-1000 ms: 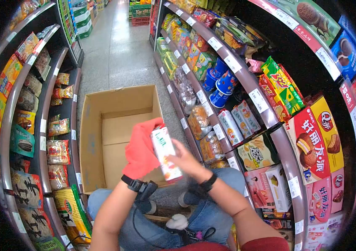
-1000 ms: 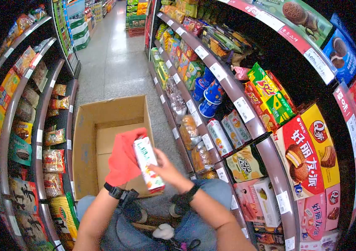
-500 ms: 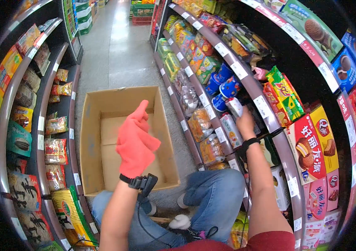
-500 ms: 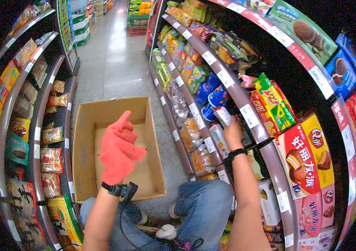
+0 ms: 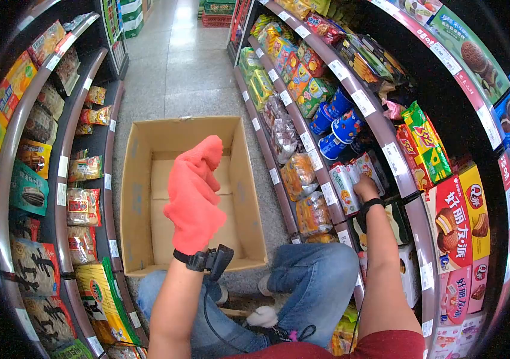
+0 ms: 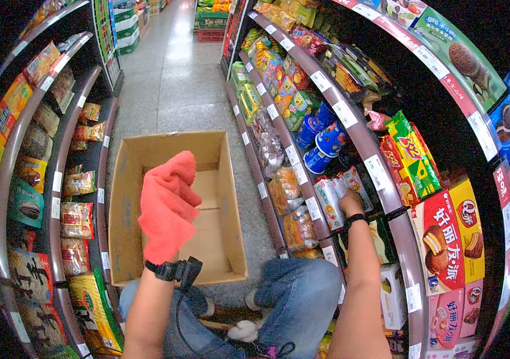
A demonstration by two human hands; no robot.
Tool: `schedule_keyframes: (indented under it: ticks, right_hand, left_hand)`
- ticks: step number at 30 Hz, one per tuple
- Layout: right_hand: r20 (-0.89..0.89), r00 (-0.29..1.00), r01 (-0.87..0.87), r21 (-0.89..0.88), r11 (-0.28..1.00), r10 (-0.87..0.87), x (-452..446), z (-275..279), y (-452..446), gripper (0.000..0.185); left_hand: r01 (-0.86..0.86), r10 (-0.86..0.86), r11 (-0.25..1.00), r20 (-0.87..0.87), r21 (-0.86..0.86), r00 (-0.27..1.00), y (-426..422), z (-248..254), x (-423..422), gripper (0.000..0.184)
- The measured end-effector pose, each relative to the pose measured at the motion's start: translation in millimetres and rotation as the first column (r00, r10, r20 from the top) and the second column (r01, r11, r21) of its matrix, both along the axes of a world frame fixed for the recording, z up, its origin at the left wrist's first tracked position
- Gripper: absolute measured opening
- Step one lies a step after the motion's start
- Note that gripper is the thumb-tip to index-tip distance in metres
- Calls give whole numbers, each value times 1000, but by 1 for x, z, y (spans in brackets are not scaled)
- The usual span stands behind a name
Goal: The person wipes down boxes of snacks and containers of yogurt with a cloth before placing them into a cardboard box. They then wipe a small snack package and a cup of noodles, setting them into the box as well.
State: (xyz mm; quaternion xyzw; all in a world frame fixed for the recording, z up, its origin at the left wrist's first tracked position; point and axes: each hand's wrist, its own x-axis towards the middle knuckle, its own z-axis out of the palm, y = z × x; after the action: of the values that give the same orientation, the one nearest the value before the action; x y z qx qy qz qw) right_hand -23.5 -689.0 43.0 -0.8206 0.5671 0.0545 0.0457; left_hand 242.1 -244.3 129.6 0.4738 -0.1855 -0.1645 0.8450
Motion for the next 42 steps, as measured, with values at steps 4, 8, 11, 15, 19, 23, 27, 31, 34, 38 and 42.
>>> schedule_keyframes:
  ticks: [4,8,11,15,19,23,27,31,34,38,42]
  right_hand:
    - [-115,991,-89,-130,988,74,9,11,20,52]
    - [65,998,14,-280,960,5,11,14,11,64]
    - [304,953,70,-278,958,19,1,-15,-24,69]
    - [252,964,154,-276,949,-83,1,-31,-42,70]
    - [150,969,208,-57,976,-197,4,-11,-36,61]
    - [208,967,189,-202,961,-146,4,-9,-20,59]
    - [194,970,189,-225,956,-147,6,-1,-12,71]
    - [9,948,314,-208,926,-319,9,9,-12,69]
    - [167,958,249,-92,964,-232,1,5,-24,65]
    - [298,951,193,-357,914,-85,3,7,-17,66]
    - [439,891,125,-481,868,114,11,36,15,67]
  left_hand:
    - [99,-91,989,-80,110,993,6,16,-9,32]
    - [131,-128,982,-30,138,991,3,8,-11,29]
    - [83,-90,995,131,62,987,0,-45,6,28]
    - [-36,40,999,100,-36,994,-3,-20,-9,24]
    - [-41,42,999,77,-18,996,-1,-9,-10,22]
    - [-16,-32,984,263,178,964,6,-20,6,17]
    - [-17,10,989,48,145,999,4,-3,-3,26]
    - [-22,0,990,162,138,987,2,-9,6,32]
    - [-187,167,982,332,28,928,-6,-17,3,34]
    - [-104,99,994,178,18,979,-1,-18,3,38]
    - [-215,223,975,240,-62,945,-8,-32,8,34]
